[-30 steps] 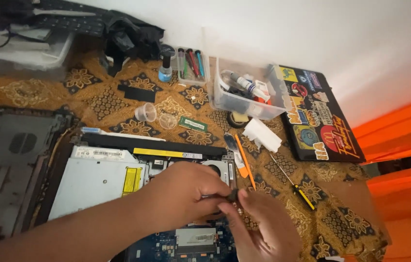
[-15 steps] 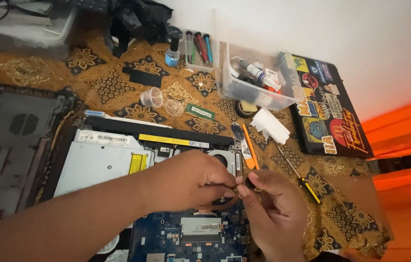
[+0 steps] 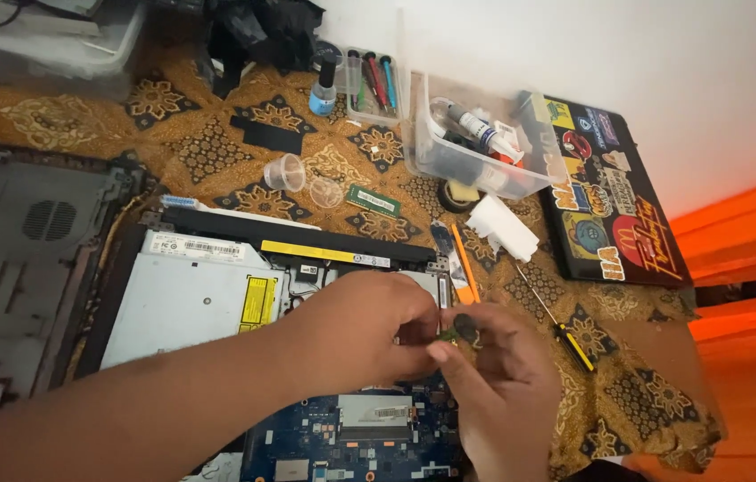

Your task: The person is disassembling a laptop by removing the back cover and unscrewing various internal components from the motherboard using a screwdriver.

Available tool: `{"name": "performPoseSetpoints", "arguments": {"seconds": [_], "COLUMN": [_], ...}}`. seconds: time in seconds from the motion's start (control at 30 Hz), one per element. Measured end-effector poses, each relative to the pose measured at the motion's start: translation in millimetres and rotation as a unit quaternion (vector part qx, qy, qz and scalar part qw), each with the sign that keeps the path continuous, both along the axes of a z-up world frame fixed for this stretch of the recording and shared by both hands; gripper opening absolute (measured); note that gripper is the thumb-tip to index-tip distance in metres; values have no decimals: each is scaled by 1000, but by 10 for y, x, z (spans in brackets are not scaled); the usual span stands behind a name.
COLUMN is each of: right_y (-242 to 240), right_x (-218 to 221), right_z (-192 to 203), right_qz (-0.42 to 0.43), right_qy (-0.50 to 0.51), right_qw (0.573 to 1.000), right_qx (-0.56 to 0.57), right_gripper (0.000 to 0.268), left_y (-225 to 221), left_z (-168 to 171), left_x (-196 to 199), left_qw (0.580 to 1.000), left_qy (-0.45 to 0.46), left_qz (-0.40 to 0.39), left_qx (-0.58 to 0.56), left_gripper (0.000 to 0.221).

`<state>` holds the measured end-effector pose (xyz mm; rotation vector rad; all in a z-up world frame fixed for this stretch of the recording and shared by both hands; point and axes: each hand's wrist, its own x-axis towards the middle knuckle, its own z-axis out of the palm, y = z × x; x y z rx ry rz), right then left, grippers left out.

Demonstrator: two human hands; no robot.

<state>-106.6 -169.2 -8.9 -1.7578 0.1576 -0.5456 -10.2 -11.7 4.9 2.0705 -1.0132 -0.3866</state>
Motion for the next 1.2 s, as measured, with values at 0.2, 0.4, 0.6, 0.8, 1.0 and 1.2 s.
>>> {"name": "performPoseSetpoints", "arguments": {"seconds": [0.2,0.4,0.6,0.8,1.0,1.2], "right_y": [-40,-167,-50,66,-104,-220], "right_x": [18,15,-49,-109,-34,6], "right_z": [43,164,240,143,221,227], "right_qz": [58,137,100,-57,99,186], "right_qy": [-42,24,23,-5,53,39], "right_qw": [989,966,984,985,972,957], "right_qx": [-131,-219,-146,-166,-206,-220], "right_gripper": [14,39,25,17,17,31], "left_y": [41,124,56,5,77,115], "left_z": [-64,-105,-94,-67,-68,-18], "left_x": [-10,107,109,26,79,158], "left_qw": [996,986,995,999,989,993], "left_qy": [-28,46,-32,-4,-20,25], "left_qz": [-24,-108,-84,-34,-89,-111], "left_qx": [-86,-121,-49,0,-112,-36], "left_gripper": [27,28,21,22,20,29]}}
